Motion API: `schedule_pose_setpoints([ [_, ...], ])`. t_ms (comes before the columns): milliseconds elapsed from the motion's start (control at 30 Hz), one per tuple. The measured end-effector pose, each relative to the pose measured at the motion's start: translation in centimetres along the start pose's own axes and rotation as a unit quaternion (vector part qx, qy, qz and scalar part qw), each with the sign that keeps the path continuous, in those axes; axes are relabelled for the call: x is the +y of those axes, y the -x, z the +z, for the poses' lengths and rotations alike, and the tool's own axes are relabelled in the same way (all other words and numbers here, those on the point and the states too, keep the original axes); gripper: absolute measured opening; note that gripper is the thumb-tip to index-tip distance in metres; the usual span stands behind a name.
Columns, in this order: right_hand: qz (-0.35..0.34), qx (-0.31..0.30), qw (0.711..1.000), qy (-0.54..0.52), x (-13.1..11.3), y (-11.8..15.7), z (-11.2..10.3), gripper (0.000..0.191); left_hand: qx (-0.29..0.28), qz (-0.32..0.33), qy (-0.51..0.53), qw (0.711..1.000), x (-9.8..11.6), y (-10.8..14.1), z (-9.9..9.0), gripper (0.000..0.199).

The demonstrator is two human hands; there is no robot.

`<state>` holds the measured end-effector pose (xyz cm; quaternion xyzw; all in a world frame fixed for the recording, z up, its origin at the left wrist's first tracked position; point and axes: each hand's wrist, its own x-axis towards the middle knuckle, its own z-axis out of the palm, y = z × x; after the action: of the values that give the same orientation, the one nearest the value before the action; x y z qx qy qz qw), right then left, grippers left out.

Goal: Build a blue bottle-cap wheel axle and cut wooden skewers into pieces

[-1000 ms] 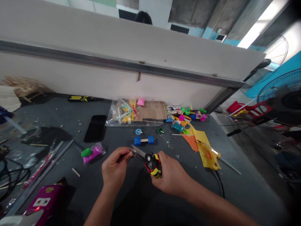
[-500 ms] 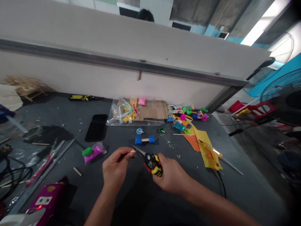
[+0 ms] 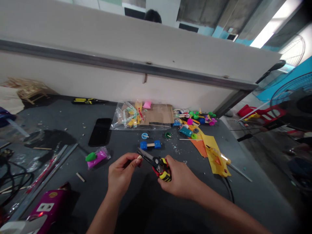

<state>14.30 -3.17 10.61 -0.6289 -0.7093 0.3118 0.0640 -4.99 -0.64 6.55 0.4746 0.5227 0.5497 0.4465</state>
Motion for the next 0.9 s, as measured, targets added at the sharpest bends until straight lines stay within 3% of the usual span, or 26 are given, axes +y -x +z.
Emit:
schedule_pose_setpoints([
  [400, -0.017, 0.024, 1.000, 0.011, -0.7, 0.3, 0.3, 0.032, -0.009, 0.038, -0.023, 0.999, -1.6, 0.0, -0.4, 0.006],
  [700, -0.001, 0.032, 0.999, -0.012, -1.0, 0.5, 1.5, 0.033, 0.023, 0.037, -0.045, 0.998, -1.0, 0.1, -0.1, 0.007],
  [900, 0.019, -0.003, 0.998, -0.060, -1.3, 0.3, 1.5, 0.030, 0.025, 0.024, -0.040, 0.999, -0.5, -0.1, 0.3, 0.009],
])
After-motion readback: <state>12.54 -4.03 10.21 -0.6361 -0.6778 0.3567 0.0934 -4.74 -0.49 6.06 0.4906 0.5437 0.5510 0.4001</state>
